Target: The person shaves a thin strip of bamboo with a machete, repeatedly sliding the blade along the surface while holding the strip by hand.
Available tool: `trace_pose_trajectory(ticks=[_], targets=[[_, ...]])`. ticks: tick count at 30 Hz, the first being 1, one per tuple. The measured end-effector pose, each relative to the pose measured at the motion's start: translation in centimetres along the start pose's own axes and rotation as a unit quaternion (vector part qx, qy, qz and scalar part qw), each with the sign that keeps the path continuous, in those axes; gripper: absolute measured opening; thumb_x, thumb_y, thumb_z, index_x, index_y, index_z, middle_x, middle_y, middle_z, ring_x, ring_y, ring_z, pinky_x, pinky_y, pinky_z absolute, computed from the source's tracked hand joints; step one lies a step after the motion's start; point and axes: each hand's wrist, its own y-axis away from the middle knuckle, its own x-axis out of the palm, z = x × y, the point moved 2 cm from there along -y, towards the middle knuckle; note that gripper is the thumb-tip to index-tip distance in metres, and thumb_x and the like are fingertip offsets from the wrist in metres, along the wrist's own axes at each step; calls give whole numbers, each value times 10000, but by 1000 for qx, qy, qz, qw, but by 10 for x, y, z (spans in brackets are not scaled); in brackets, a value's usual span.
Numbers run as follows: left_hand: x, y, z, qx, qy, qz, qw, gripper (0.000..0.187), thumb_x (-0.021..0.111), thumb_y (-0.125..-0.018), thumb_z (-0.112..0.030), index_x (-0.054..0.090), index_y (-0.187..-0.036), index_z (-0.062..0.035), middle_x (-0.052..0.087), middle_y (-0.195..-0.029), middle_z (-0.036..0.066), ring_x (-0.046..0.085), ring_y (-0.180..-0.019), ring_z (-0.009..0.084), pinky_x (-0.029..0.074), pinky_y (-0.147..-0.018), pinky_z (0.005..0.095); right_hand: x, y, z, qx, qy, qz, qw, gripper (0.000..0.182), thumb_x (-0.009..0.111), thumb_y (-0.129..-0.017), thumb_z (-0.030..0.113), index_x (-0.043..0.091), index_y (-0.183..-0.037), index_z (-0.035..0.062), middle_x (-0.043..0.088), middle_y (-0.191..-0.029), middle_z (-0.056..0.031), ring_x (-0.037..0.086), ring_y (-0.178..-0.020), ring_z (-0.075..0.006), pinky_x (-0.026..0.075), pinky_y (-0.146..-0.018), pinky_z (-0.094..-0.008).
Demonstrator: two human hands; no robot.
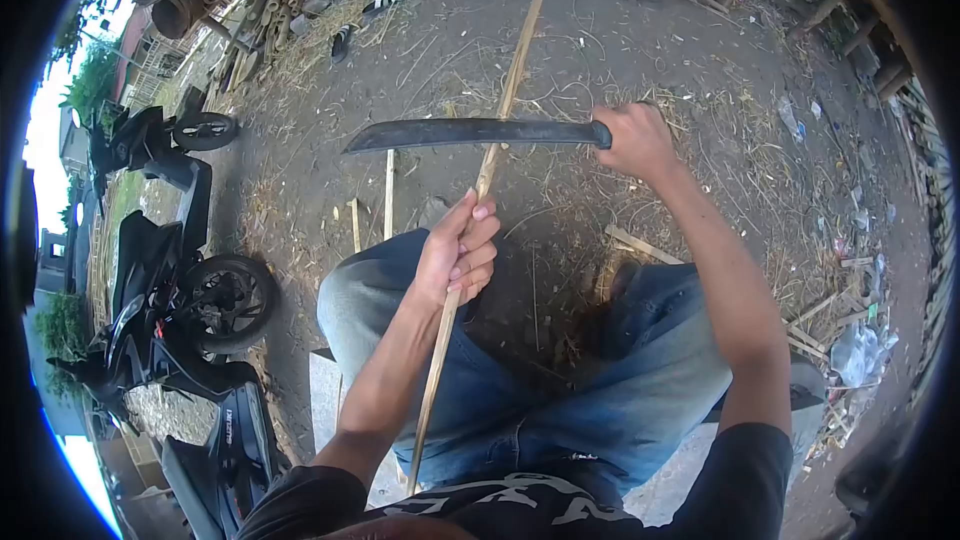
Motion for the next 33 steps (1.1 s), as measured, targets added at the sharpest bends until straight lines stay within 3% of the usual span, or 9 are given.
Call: trace_pose_trajectory(ticks=[7, 9, 11, 14, 19, 24, 27, 29, 33], targets=[[19, -1, 19, -17, 21, 6, 1000, 311, 347, -1103, -384, 438, -917, -152, 264, -558, -67, 203, -320, 31, 195, -241, 187, -14, -11, 55, -19, -11, 3, 1000, 133, 672, -663, 119, 617, -776, 75, 642, -612, -135, 650, -569, -346, 536, -582, -449], [18, 12, 9, 4, 24, 25, 999, 309, 344, -1104, -378, 436, -919, -149, 267, -557, -67, 209, -318, 29, 193, -238, 187, -20, -12, 16, 25, 12, -34, 999, 131, 676, -701, 144, 638, -802, 68, 669, -671, -159, 669, -631, -374, 540, -616, -472], [11, 17, 4, 13, 51, 32, 998, 302, 348, -1105, -369, 436, -923, -145, 269, -555, -66, 217, -317, 29, 195, -238, 186, -21, -9, -45, 201, 57, -32, 977, 146, 666, -759, 170, 680, -861, 66, 697, -749, -184, 680, -694, -409, 547, -647, -491], [12, 7, 6, -13, 46, 13, 999, 297, 356, -1103, -369, 440, -931, -142, 274, -559, -65, 218, -321, 33, 199, -243, 183, -30, -2, -65, 285, 83, -51, 954, 181, 647, -805, 195, 709, -907, 59, 701, -791, -218, 680, -735, -434, 548, -664, -505], [17, -6, 12, -8, 34, 18, 999, 297, 369, -1100, -376, 446, -934, -142, 277, -568, -69, 215, -329, 31, 204, -251, 182, -25, -9, -1, 177, 21, 40, 983, 163, 657, -758, 179, 696, -868, 64, 698, -738, -173, 681, -684, -399, 543, -641, -489], [20, -6, 17, -12, 2, -31, 999, 305, 372, -1098, -385, 445, -929, -141, 273, -565, -72, 212, -329, 25, 205, -250, 176, -18, -5, 63, -61, -17, 36, 997, 114, 663, -684, 131, 587, -730, 59, 634, -607, -117, 644, -583, -367, 519, -571, -471], [18, 1, 18, -16, 4, -4, 1000, 307, 371, -1098, -383, 440, -921, -142, 265, -560, -73, 203, -325, 25, 198, -248, 177, -9, -5, 10, -5, -2, 16, 1000, 87, 663, -715, 127, 626, -752, 58, 649, -635, -141, 650, -596, -370, 527, -584, -466], [18, 6, 16, -13, 3, 1, 1000, 313, 370, -1098, -386, 435, -912, -142, 262, -557, -72, 193, -320, 28, 190, -248, 181, -18, -3, -28, 141, 14, -3, 990, 91, 662, -751, 147, 663, -782, 62, 658, -655, -163, 652, -608, -381, 533, -599, -471], [17, -1, 17, -14, 0, -8, 1000, 315, 368, -1099, -388, 439, -908, -148, 264, -560, -75, 192, -325, 25, 182, -253, 185, -17, 4, -39, 162, 55, -69, 983, 108, 656, -777, 162, 686, -808, 63, 656, -653, -186, 652, -615, -396, 535, -609, -477]])
